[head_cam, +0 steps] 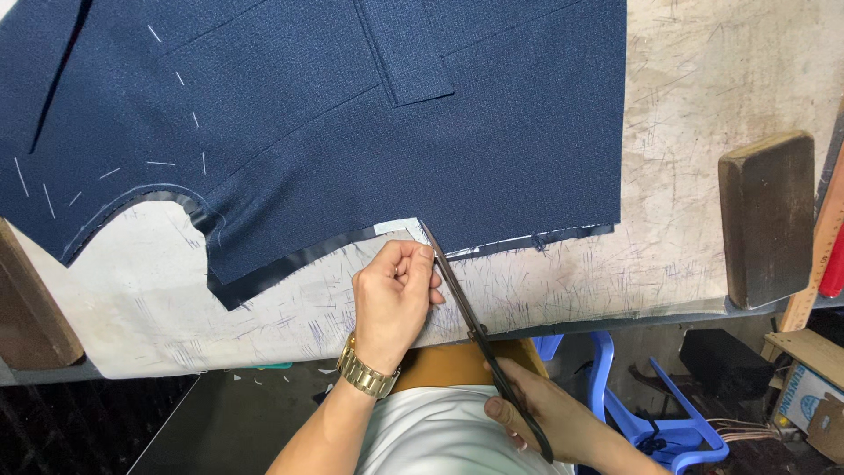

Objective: The person cuts a dark blue garment piece with large shears and marks lines on it using a ruler and a piece of tailor's chalk.

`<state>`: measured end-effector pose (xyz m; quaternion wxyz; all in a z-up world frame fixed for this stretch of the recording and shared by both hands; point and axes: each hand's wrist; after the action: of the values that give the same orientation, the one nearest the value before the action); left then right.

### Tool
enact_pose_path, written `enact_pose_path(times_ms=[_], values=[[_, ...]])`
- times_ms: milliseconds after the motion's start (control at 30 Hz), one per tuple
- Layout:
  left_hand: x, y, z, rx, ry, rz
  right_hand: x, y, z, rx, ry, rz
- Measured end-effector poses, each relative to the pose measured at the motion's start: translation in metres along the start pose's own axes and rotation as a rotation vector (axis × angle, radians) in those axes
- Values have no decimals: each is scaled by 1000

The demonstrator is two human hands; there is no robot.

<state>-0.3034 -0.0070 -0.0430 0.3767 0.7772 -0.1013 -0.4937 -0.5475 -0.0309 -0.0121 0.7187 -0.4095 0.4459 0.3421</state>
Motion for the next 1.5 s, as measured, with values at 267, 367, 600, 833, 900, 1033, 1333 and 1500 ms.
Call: enact_pose_path(times_ms=[267, 367, 600, 833, 900, 1033, 1333, 1500], values=[[0, -2, 1, -19, 9, 3, 3, 5, 1, 30, -4, -72], [0, -5, 2, -27, 15, 18, 0, -4, -2, -97, 17, -75], [1, -3, 1, -23, 7, 2, 2, -3, -3, -133, 14, -105], [1, -3, 0, -7, 2, 15, 0, -6, -2, -110, 19, -38], [1, -4, 1, -13, 1, 19, 0, -5, -3, -116, 13, -14], [1, -4, 1, -23, 8, 7, 3, 0, -2, -124, 24, -70], [1, -4, 1, -19, 12, -1, 2, -4, -2, -142, 21, -45], [0, -4, 2, -32, 18, -6, 3, -5, -2, -222, 62, -85]])
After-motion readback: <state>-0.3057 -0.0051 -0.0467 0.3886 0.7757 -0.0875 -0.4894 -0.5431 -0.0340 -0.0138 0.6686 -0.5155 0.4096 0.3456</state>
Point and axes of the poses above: each hand's wrist, its own x-axis towards the middle knuckle, its own z-axis out of the palm, y = z × x, and after that the axes turned 3 degrees about z, right-handed
